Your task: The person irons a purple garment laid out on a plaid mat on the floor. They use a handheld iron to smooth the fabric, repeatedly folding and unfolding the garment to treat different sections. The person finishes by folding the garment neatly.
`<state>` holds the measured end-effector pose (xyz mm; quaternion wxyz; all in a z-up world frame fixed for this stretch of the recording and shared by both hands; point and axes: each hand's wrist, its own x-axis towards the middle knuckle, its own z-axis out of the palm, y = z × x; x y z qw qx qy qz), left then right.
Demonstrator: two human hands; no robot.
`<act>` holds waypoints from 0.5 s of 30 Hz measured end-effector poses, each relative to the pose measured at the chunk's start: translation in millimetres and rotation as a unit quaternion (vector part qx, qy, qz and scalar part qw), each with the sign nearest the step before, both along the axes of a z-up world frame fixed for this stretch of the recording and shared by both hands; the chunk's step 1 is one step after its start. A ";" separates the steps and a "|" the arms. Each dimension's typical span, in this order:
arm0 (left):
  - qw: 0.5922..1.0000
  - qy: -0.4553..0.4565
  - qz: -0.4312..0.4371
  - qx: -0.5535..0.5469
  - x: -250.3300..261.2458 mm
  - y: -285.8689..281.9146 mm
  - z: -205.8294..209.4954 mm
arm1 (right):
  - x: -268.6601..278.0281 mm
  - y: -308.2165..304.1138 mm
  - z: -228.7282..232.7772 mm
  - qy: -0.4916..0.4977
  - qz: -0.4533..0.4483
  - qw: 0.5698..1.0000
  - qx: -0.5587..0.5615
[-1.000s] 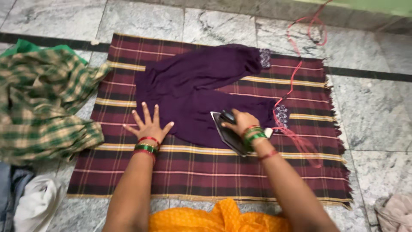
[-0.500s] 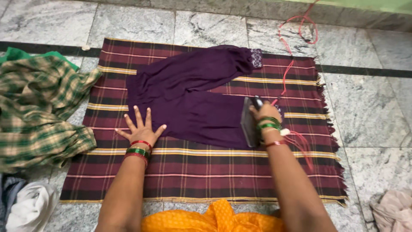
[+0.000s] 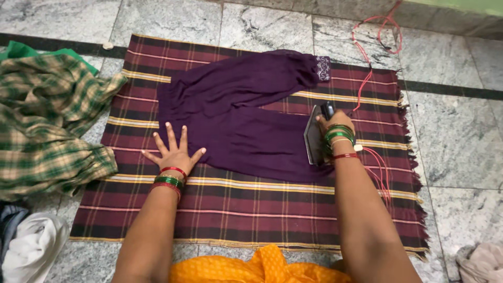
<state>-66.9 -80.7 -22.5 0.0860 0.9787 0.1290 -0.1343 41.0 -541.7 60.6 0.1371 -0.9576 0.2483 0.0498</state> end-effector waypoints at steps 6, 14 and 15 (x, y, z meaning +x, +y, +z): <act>1.000 -0.002 0.005 -0.013 0.2 0.9 4.8 | -50.8 31.7 11.7 0.057 0.064 0.995 0.045; 1.000 0.008 0.005 -0.015 2.1 0.1 5.2 | -96.5 77.1 9.6 0.036 0.152 0.988 -0.018; 1.000 0.010 0.006 -0.014 2.6 -0.2 4.3 | -86.5 79.0 6.8 0.026 0.155 0.987 -0.021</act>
